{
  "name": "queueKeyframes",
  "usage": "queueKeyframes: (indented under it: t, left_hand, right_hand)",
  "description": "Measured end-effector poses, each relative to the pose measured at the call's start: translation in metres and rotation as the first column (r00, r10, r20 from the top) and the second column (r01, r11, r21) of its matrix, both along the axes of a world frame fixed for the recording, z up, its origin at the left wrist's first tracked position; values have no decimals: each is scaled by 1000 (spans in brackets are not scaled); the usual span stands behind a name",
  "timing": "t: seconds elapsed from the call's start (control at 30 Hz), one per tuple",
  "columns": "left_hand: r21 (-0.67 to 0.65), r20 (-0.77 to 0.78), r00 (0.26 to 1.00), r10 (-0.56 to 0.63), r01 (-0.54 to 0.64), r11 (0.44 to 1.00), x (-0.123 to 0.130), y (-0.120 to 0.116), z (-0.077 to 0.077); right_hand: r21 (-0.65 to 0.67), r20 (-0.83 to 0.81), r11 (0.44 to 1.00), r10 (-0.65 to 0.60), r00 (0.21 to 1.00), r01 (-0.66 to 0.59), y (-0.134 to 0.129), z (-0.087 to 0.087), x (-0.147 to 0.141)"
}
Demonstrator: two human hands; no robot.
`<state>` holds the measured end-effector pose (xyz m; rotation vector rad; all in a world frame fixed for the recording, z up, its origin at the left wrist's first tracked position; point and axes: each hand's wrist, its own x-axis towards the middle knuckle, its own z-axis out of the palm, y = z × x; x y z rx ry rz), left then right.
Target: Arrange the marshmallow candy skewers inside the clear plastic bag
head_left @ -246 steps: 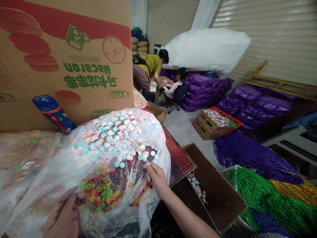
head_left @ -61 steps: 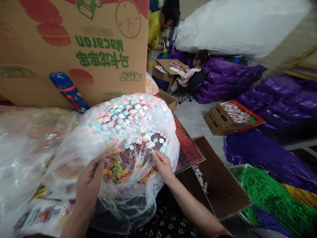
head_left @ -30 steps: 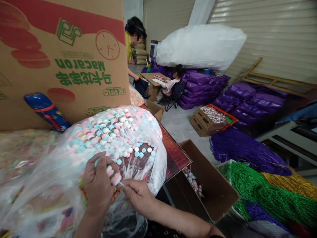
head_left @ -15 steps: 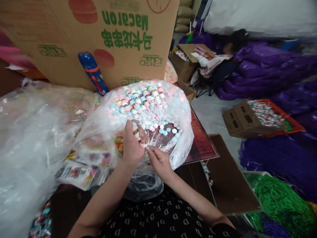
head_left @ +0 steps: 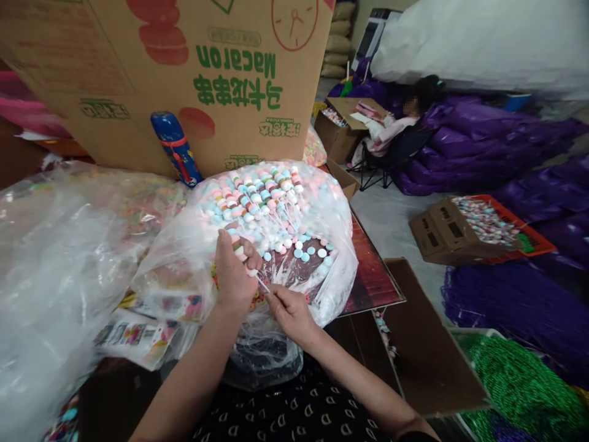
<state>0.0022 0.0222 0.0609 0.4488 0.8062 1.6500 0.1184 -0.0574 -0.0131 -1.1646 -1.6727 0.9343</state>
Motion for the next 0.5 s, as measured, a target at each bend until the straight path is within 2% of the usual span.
queueKeyframes:
  t: [0.1, 0.2, 0.3, 0.37, 0.43, 0.5]
  left_hand:
    - [9, -18, 1000, -8, 9, 1000, -9, 6, 2]
    - [46, -85, 996, -4, 8, 999, -18, 3, -2]
    - [94, -196, 980, 22, -4, 996, -28, -8, -12]
    - [79, -242, 969, 40, -21, 997, -36, -17, -22]
    - [31, -265, 964, 11, -3, 1000, -42, -25, -32]
    - [-20, -274, 962, -19, 14, 1000, -45, -33, -41]
  right_hand:
    - [-16, -11, 999, 38, 999, -38, 3, 2, 3]
    - [-8, -7, 1000, -17, 1000, 17, 20, 11, 16]
    - [61, 39, 987, -150, 988, 147, 55, 29, 40]
    - [124, 116, 964, -250, 961, 236, 86, 45, 57]
    - [188, 264, 927, -367, 892, 326, 121, 60, 69]
    - [226, 524, 897, -441, 729, 381, 155, 72, 74]
